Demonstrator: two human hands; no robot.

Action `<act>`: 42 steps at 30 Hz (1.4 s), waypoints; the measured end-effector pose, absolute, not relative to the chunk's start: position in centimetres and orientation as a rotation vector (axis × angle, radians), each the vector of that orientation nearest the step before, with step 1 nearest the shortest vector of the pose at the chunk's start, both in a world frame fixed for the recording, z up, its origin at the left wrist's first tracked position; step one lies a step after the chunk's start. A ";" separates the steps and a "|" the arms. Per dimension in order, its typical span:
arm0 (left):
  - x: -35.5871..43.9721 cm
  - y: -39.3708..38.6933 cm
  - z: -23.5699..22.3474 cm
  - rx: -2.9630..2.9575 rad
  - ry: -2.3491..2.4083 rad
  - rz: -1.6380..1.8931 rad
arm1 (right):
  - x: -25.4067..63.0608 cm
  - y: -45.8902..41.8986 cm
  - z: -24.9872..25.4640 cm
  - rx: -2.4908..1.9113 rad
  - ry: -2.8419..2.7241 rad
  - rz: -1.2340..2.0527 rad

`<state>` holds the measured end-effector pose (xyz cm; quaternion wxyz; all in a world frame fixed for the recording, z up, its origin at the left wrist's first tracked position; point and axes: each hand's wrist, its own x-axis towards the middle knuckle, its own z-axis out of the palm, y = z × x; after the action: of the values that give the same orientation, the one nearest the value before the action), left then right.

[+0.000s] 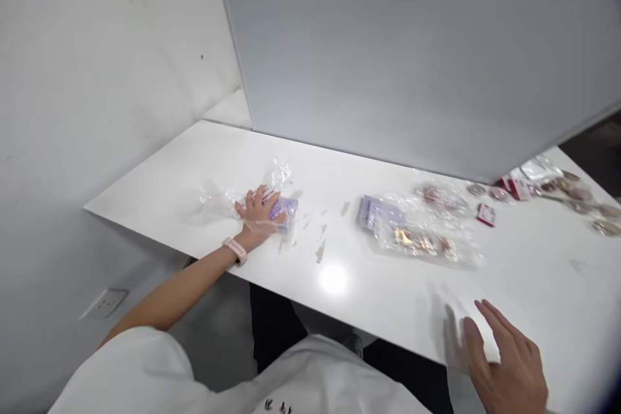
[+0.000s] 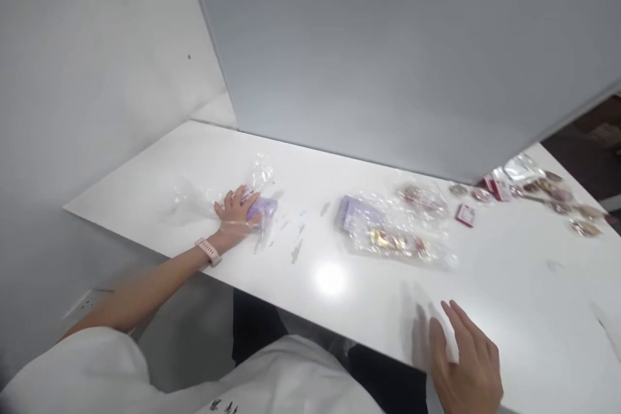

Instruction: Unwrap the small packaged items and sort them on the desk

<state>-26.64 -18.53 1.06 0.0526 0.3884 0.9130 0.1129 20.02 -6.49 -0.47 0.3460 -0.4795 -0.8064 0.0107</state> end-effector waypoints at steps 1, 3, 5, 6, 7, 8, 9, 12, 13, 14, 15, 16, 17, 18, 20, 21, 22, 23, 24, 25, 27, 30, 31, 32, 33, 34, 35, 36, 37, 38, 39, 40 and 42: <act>-26.1 -17.1 1.3 1.183 2.765 0.380 | 20.9 -6.7 -1.2 -1.282 -2.033 0.014; -24.6 -14.0 1.9 1.176 2.711 0.457 | 21.9 -6.6 -2.6 -1.304 -1.975 0.010; -22.4 -10.7 2.4 1.106 2.681 0.498 | 22.4 -6.2 -3.6 -1.290 -1.995 0.027; -21.0 -9.0 2.6 1.064 2.680 0.509 | 22.6 -6.0 -3.9 -1.284 -2.021 0.048; -19.5 -7.5 2.7 1.039 2.676 0.525 | 22.7 -5.9 -4.2 -1.281 -2.040 0.065; -18.0 -6.0 2.7 1.038 2.667 0.547 | 22.8 -5.8 -4.3 -1.277 -2.063 0.077; -16.4 -4.8 2.6 1.063 2.651 0.574 | 22.8 -5.8 -4.3 -1.270 -2.085 0.081; -12.6 -2.2 2.5 1.155 2.574 0.630 | 23.2 -6.1 -4.0 -1.215 -2.092 0.072; -11.8 -1.8 2.6 1.172 2.543 0.625 | 23.3 -6.1 -3.9 -1.190 -2.075 0.096; -11.1 -1.6 2.8 1.180 2.519 0.618 | 23.6 -5.9 -3.7 -1.163 -2.052 0.147; -10.6 -1.6 3.1 1.185 2.517 0.625 | 23.8 -5.6 -3.4 -1.134 -2.029 0.210; -10.1 -1.8 3.5 1.199 2.547 0.655 | 24.0 -5.0 -3.1 -1.104 -2.005 0.266; -9.5 -2.1 4.0 1.238 2.594 0.717 | 24.1 -4.1 -2.7 -1.073 -1.988 0.301; -8.7 -2.6 4.5 1.300 2.638 0.814 | 24.2 -2.9 -2.2 -1.045 -1.985 0.314; -6.4 -3.9 5.4 1.475 2.596 1.070 | 24.0 0.4 -0.8 -0.989 -2.042 0.278; -5.0 -4.7 5.7 1.565 2.476 1.173 | 23.7 2.3 0.0 -0.955 -2.122 0.284; -3.3 -5.5 6.0 1.624 2.302 1.229 | 23.2 4.3 0.8 -0.916 -2.240 0.311; -1.6 -6.4 6.1 1.637 2.109 1.233 | 22.6 6.3 1.5 -0.901 -2.366 0.344; 0.0 -7.2 6.0 1.598 1.919 1.187 | 22.0 8.1 2.2 -0.901 -2.497 0.383; 1.6 -7.9 5.9 1.504 1.746 1.120 | 21.4 9.6 2.9 -0.902 -2.631 0.436; 3.9 -8.9 5.4 1.194 1.478 1.016 | 20.4 11.8 3.9 -0.919 -2.838 0.507; 5.4 -9.0 4.6 0.682 1.243 1.047 | 20.1 12.4 4.3 -1.016 -2.937 0.505; 5.5 -8.7 4.5 0.557 1.192 1.085 | 20.3 12.1 4.2 -1.060 -2.919 0.481; 5.4 -8.4 4.4 0.462 1.151 1.120 | 20.7 11.4 3.9 -1.096 -2.887 0.469; 5.3 -8.0 4.3 0.391 1.120 1.150 | 21.1 10.5 3.6 -1.136 -2.836 0.472; 5.2 -7.6 4.4 0.339 1.102 1.170 | 21.5 9.4 3.2 -1.191 -2.763 0.484; 5.1 -7.2 4.4 0.312 1.088 1.181 | 21.9 7.9 2.8 -1.254 -2.675 0.499; 5.1 -6.8 4.5 0.312 1.071 1.181 | 22.1 6.3 2.5 -1.314 -2.584 0.509; 5.1 -6.5 4.6 0.332 1.049 1.180 | 22.2 4.4 2.1 -1.357 -2.501 0.508; 5.1 -6.2 4.7 0.359 1.027 1.179 | 22.0 2.5 1.8 -1.358 -2.440 0.482; 5.1 -5.9 4.7 0.385 1.014 1.181 | 21.8 0.5 1.6 -1.306 -2.405 0.450; 5.1 -5.7 4.7 0.405 1.022 1.188 | 21.4 -1.3 1.5 -1.217 -2.390 0.444; 5.0 -5.4 4.6 0.431 1.135 1.215 | 20.5 -4.3 1.5 -1.015 -2.369 0.515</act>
<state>4.97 -5.38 4.60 0.6531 0.1902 0.5004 0.5356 20.47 -4.29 1.46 0.2537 -0.3734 -0.8719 0.1896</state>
